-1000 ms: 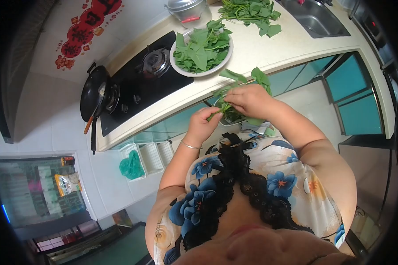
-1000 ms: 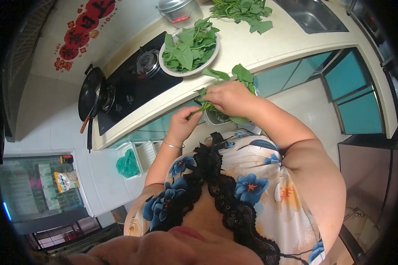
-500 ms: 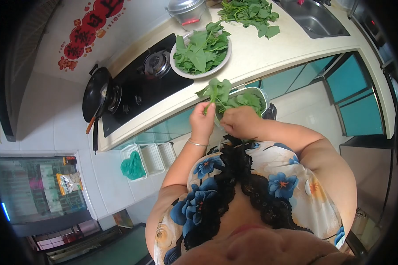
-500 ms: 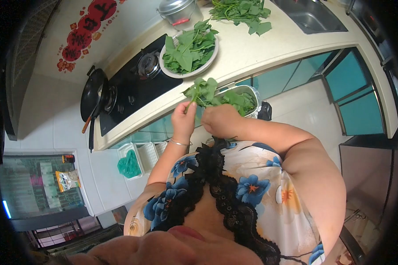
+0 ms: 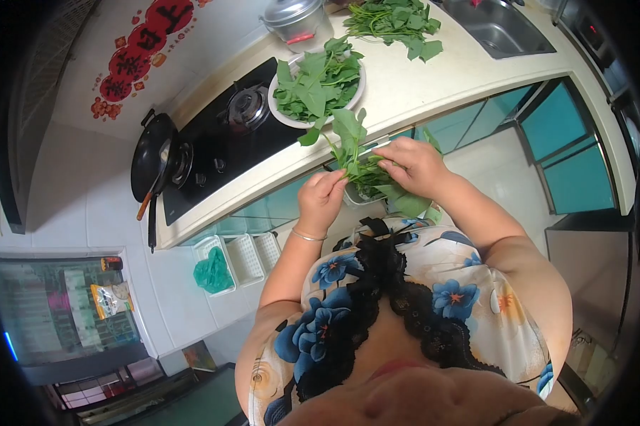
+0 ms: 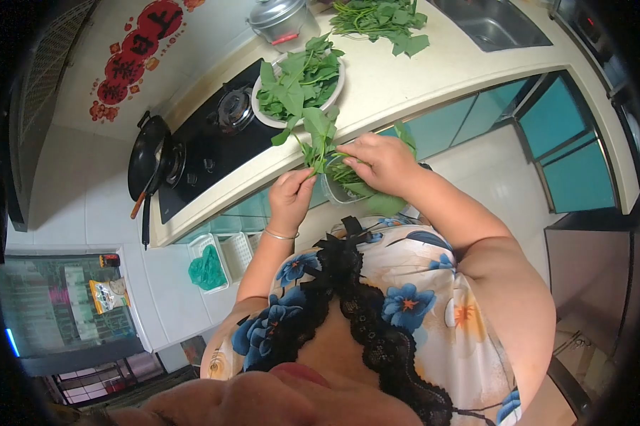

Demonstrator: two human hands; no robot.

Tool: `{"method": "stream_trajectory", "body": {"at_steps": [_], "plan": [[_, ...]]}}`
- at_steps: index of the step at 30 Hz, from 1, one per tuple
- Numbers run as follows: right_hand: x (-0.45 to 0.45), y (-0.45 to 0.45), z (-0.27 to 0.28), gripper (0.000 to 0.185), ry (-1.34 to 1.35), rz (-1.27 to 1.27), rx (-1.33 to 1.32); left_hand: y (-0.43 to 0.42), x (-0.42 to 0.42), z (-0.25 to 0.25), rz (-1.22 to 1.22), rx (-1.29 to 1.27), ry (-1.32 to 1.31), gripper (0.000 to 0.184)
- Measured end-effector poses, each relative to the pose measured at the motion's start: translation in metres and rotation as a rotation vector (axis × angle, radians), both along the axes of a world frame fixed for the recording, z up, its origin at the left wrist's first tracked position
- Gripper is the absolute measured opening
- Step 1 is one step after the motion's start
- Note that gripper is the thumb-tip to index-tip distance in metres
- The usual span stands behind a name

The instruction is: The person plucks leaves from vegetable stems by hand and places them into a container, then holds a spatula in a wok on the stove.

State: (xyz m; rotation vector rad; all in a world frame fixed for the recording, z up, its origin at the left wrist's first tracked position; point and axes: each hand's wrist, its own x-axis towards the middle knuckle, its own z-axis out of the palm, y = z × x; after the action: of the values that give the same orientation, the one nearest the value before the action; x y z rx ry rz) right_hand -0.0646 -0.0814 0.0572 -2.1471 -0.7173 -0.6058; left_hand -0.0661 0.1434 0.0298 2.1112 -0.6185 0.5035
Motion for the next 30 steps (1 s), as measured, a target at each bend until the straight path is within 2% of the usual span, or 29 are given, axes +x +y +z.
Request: {"method": "stream_trajectory", "body": {"at_steps": [4, 7, 13, 20, 22, 23, 26, 28, 30], "plan": [[0.008, 0.003, -0.008, 0.02, -0.046, 0.014, -0.007, -0.001, -0.003, 0.007, -0.036, 0.173, -0.138, 0.013], [0.008, 0.006, -0.008, 0.022, -0.095, 0.053, 0.03, 0.0, -0.005, 0.009, -0.059, 0.206, -0.158, 0.014], [0.004, 0.01, -0.006, 0.023, -0.093, 0.084, -0.001, 0.001, -0.008, 0.01, -0.057, 0.198, -0.163, 0.014], [0.006, 0.01, -0.012, 0.023, -0.104, -0.003, -0.024, 0.004, -0.008, 0.008, -0.12, 0.213, -0.173, 0.014], [0.006, 0.01, -0.012, 0.022, -0.102, -0.021, -0.017, 0.003, -0.009, 0.008, -0.121, 0.18, -0.099, 0.011], [0.006, 0.009, -0.012, 0.02, -0.035, -0.039, 0.018, 0.002, -0.007, 0.004, -0.122, 0.179, -0.098, 0.011], [0.007, 0.004, -0.021, 0.019, 0.103, -0.088, 0.116, 0.008, 0.001, -0.02, -0.069, 0.055, 0.043, 0.011], [0.01, -0.003, -0.028, 0.018, 0.172, -0.124, 0.179, 0.015, 0.007, -0.033, -0.11, -0.592, 0.858, 0.016], [0.011, -0.011, -0.033, 0.018, 0.305, -0.197, 0.202, 0.019, 0.013, -0.038, -0.2, -0.691, 0.9, 0.019]]}}
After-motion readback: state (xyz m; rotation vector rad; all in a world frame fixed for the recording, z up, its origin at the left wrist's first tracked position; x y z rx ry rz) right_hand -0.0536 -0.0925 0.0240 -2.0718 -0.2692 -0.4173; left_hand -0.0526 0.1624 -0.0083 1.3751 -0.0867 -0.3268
